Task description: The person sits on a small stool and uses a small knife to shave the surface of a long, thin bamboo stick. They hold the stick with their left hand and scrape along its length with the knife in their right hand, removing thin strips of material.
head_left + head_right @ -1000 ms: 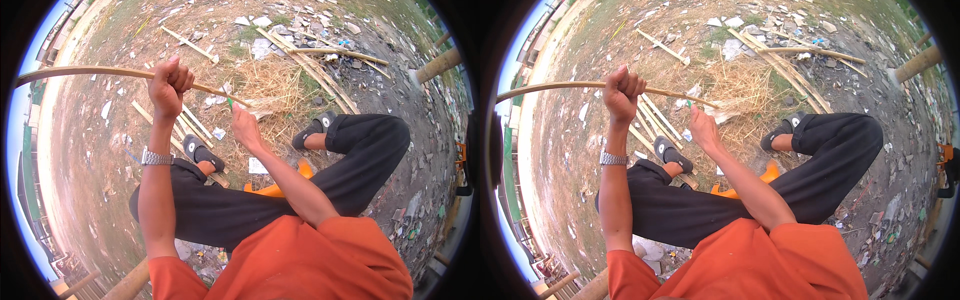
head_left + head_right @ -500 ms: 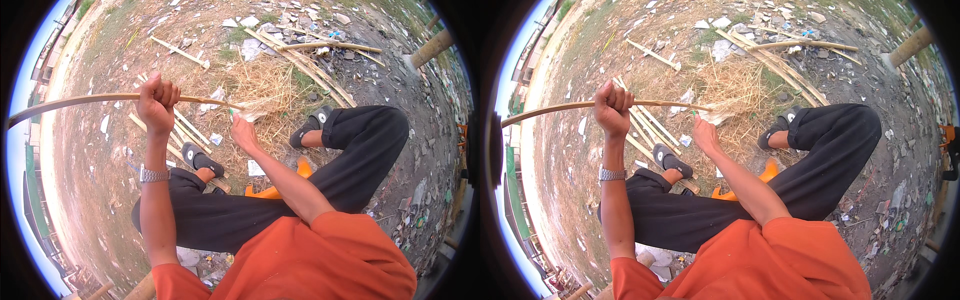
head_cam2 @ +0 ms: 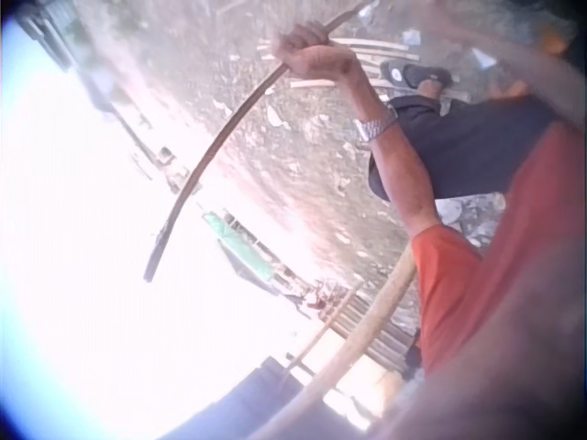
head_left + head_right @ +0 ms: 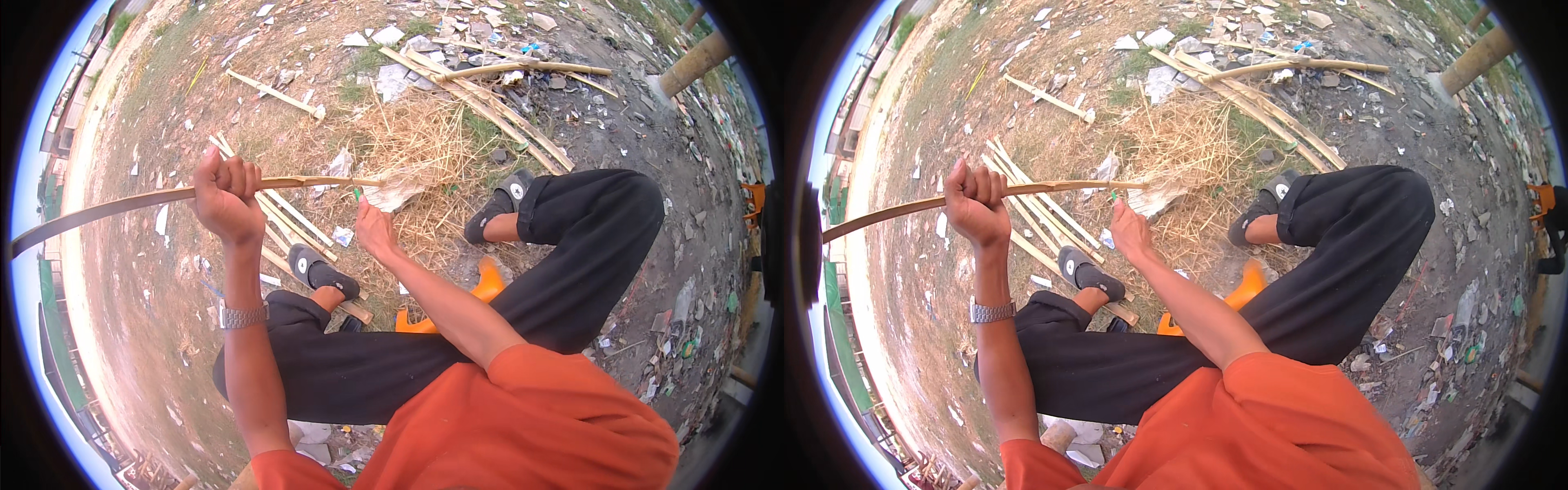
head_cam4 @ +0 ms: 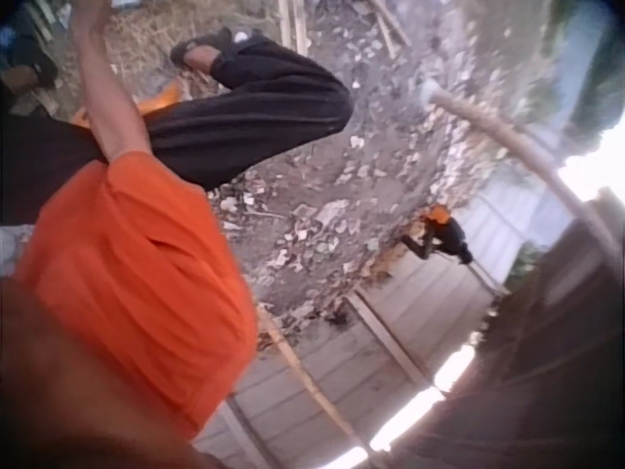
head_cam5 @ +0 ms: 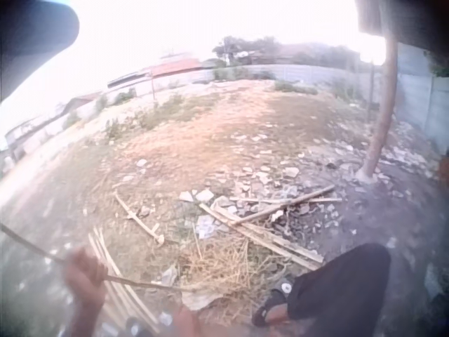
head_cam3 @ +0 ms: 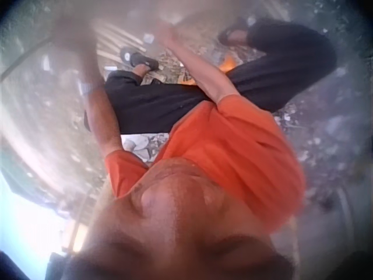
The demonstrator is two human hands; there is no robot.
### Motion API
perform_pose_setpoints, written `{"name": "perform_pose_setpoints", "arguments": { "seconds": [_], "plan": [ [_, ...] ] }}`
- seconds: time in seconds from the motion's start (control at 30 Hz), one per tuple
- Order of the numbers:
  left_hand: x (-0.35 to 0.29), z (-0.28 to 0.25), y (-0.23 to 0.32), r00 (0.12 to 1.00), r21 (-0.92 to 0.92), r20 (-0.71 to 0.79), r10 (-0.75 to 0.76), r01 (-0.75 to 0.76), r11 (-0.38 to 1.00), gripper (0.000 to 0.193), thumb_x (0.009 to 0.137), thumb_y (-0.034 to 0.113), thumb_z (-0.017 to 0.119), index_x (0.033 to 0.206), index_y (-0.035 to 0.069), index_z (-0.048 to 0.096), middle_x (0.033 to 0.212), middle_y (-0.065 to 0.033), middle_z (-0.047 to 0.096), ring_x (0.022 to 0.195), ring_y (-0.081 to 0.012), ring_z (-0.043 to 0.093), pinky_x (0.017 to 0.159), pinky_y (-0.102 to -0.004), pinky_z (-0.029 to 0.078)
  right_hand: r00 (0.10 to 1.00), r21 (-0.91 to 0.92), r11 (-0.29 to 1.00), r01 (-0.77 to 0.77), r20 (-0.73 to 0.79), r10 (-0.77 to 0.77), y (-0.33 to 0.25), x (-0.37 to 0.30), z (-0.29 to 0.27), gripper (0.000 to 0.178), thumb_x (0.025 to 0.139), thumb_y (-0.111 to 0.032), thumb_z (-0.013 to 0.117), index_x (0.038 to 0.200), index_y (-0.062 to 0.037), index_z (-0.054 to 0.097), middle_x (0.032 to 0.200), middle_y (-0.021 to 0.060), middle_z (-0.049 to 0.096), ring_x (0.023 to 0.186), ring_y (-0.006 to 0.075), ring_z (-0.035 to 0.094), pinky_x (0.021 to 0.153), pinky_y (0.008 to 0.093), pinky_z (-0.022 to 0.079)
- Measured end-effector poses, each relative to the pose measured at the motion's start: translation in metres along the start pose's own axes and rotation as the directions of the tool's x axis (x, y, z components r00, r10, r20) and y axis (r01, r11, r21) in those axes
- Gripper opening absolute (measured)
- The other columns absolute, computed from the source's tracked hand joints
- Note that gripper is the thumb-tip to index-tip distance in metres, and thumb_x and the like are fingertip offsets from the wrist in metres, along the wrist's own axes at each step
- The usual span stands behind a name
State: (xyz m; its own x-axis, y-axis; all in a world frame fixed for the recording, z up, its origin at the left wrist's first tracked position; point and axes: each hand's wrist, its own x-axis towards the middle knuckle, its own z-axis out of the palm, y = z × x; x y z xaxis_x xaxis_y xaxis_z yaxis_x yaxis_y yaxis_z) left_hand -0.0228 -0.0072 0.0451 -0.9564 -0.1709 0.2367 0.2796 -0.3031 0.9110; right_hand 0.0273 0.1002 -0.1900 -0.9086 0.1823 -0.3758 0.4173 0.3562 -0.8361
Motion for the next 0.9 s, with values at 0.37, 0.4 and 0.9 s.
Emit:
{"name": "perform_pose_setpoints", "arguments": {
  "seconds": [0.37, 0.4, 0.9],
  "plan": [
    [0.006, -0.006, 0.003, 0.999, -0.033, -0.041, -0.023, 0.022, 0.999, 0.046, 0.097, 0.022, 0.043, 0.058, 0.016, 0.020, 0.049, 0.0038, 0.014, 0.045, -0.0095, 0.009, 0.046, -0.0300, 0.014, 0.996, -0.066, 0.995, 0.078, -0.030, -0.080, -0.011, -0.006, -0.003, 0.061, 0.102, -0.043, 0.026, 0.098, 0.0023, 0.066, 0.085, 0.0337, 0.064, 0.085, 0.0508, 0.062, 0.081, 0.0559, 0.048],
    [0.003, 0.000, 0.003, 0.999, -0.028, -0.033, -0.031, 0.030, 0.999, 0.046, 0.097, 0.022, 0.043, 0.058, 0.016, 0.020, 0.049, 0.0035, 0.013, 0.045, -0.0095, 0.009, 0.046, -0.0302, 0.014, 0.999, -0.058, 0.998, 0.033, -0.011, -0.033, -0.009, -0.007, -0.005, 0.061, 0.102, -0.043, 0.026, 0.097, 0.0022, 0.066, 0.088, 0.0340, 0.064, 0.086, 0.0498, 0.063, 0.082, 0.0554, 0.049],
    [0.017, -0.010, 0.008, 0.991, 0.006, -0.131, -0.025, 0.026, 1.000, 0.045, 0.096, 0.023, 0.043, 0.059, 0.017, 0.019, 0.049, 0.0037, 0.014, 0.045, -0.0101, 0.008, 0.046, -0.0314, 0.013, 0.999, -0.187, 0.982, 0.036, -0.017, -0.040, -0.017, -0.001, -0.007, 0.059, 0.102, -0.044, 0.027, 0.095, 0.0004, 0.065, 0.076, 0.0303, 0.065, 0.078, 0.0469, 0.065, 0.076, 0.0544, 0.052]
  ]
}}
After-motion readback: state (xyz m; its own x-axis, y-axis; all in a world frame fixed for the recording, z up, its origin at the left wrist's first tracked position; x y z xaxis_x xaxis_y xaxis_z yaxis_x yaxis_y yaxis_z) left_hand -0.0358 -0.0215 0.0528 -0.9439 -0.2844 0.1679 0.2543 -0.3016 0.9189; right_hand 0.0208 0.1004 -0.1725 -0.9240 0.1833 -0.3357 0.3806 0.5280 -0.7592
